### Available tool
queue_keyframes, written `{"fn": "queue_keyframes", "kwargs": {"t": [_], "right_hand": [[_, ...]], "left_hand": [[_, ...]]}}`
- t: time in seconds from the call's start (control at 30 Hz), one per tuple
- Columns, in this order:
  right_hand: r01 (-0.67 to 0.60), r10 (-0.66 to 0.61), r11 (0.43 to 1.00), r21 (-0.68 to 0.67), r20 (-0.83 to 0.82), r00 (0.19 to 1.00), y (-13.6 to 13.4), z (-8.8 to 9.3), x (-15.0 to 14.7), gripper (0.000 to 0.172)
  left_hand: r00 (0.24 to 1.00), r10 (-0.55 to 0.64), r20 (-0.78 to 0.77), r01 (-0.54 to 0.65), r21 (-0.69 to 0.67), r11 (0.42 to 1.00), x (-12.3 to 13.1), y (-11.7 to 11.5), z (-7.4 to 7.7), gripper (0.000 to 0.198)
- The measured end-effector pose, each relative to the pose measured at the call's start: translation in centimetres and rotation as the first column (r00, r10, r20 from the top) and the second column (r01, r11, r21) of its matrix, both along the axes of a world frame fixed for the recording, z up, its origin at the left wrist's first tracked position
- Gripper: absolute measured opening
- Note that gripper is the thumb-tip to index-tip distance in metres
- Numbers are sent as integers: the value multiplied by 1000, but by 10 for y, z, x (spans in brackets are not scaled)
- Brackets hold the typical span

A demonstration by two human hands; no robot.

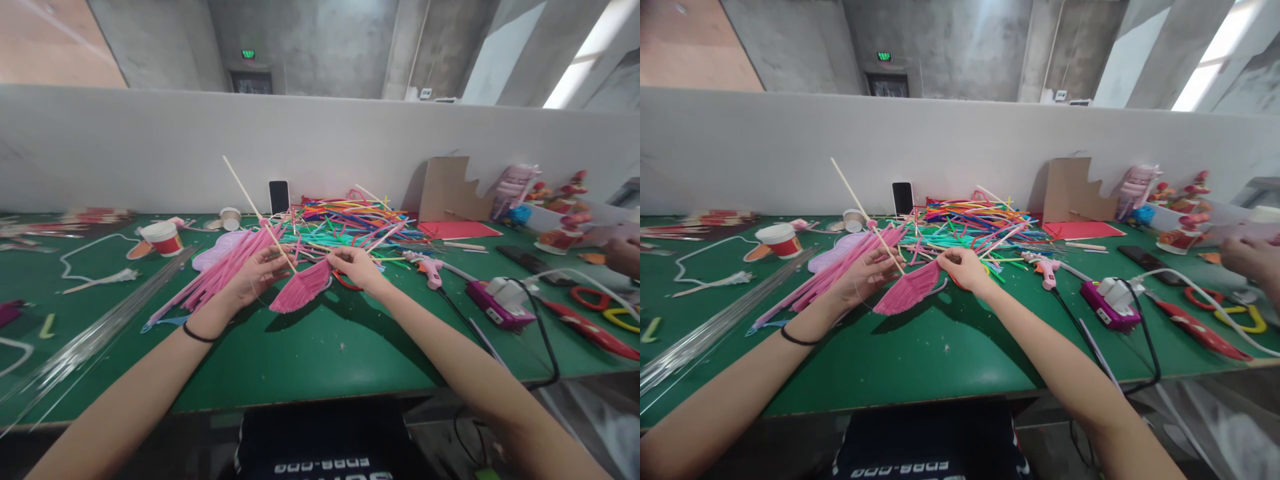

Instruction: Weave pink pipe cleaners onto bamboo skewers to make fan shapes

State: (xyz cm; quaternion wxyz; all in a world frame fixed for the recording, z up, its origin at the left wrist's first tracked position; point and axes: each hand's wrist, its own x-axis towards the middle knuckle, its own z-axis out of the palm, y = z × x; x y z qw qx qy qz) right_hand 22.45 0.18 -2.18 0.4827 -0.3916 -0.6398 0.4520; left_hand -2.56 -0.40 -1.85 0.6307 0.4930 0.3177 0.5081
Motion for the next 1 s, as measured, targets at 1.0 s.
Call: {"fn": "queue_keyframes", "kwargs": {"t": [1.0], "right_hand": [[27, -27, 999, -23, -38, 999, -3, -15, -16, 42]], "left_hand": [[881, -152, -448, 155, -30, 988, 10, -8, -7, 21]]}}
